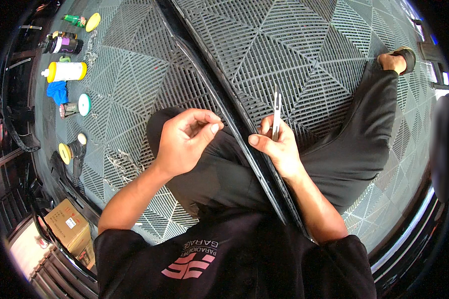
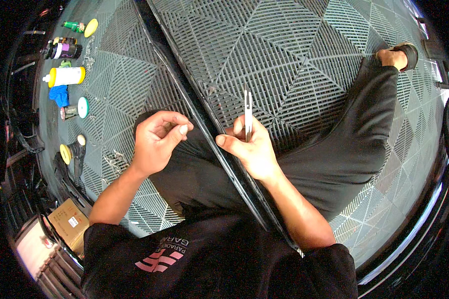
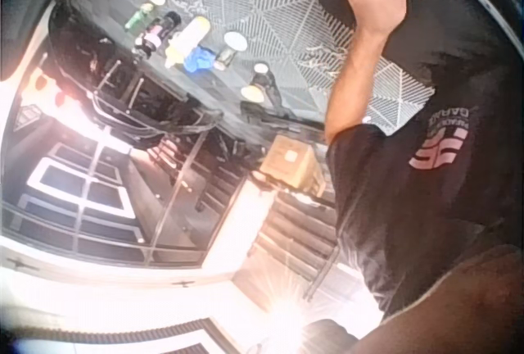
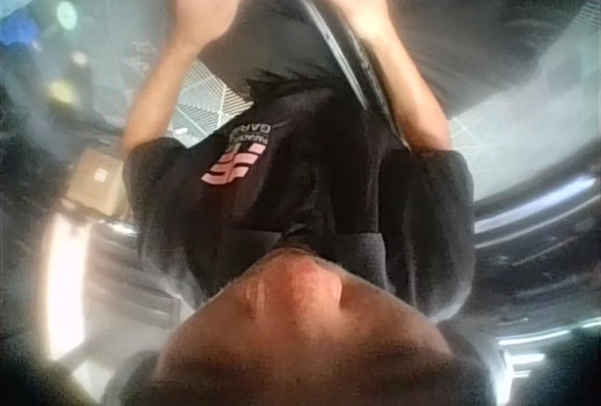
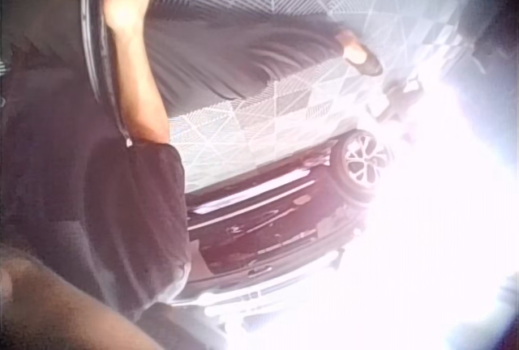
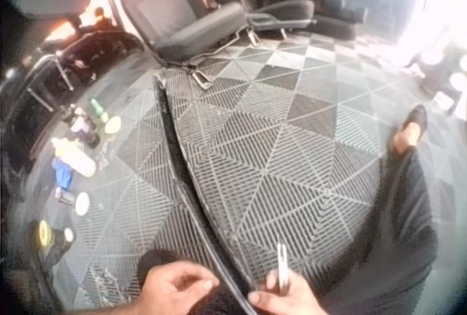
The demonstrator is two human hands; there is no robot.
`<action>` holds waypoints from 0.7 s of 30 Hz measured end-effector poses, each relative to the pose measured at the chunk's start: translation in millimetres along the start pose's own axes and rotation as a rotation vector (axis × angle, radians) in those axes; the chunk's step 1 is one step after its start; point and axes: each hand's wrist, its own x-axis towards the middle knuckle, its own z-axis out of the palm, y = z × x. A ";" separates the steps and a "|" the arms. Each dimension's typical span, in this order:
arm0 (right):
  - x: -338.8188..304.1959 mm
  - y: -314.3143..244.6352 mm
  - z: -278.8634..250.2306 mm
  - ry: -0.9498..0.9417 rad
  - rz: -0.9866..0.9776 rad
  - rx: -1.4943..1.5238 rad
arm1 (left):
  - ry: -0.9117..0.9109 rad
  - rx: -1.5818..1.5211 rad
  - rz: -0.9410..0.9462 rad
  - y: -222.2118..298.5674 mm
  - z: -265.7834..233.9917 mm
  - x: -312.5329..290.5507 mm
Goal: The person sits on the floor and uses a utility knife to trim excess material along the edge of a long black car part. They hold the part with one hand and carefully scrape and cut along its length with the other.
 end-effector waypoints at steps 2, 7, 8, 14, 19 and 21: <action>-0.9 1.9 -1.2 -0.001 -0.029 -0.012 | 0.001 -0.021 -0.152 -7.7 0.6 -2.2; -4.5 -4.4 1.3 0.002 -0.063 -0.074 | 0.184 -0.310 -0.273 -23.3 31.0 -20.2; -5.9 -4.3 0.8 0.008 -0.063 -0.032 | 0.159 -0.359 -0.218 -19.2 39.6 -20.8; -9.2 -11.8 1.6 0.016 0.035 0.012 | 0.233 -0.677 -0.025 -24.1 88.9 -26.7; -8.8 -10.0 -2.2 0.012 0.047 0.055 | 0.460 -0.431 0.100 -31.8 106.3 -25.1; -9.2 -9.9 -3.6 0.008 0.050 0.049 | 0.571 -0.221 0.117 -32.5 107.2 -22.9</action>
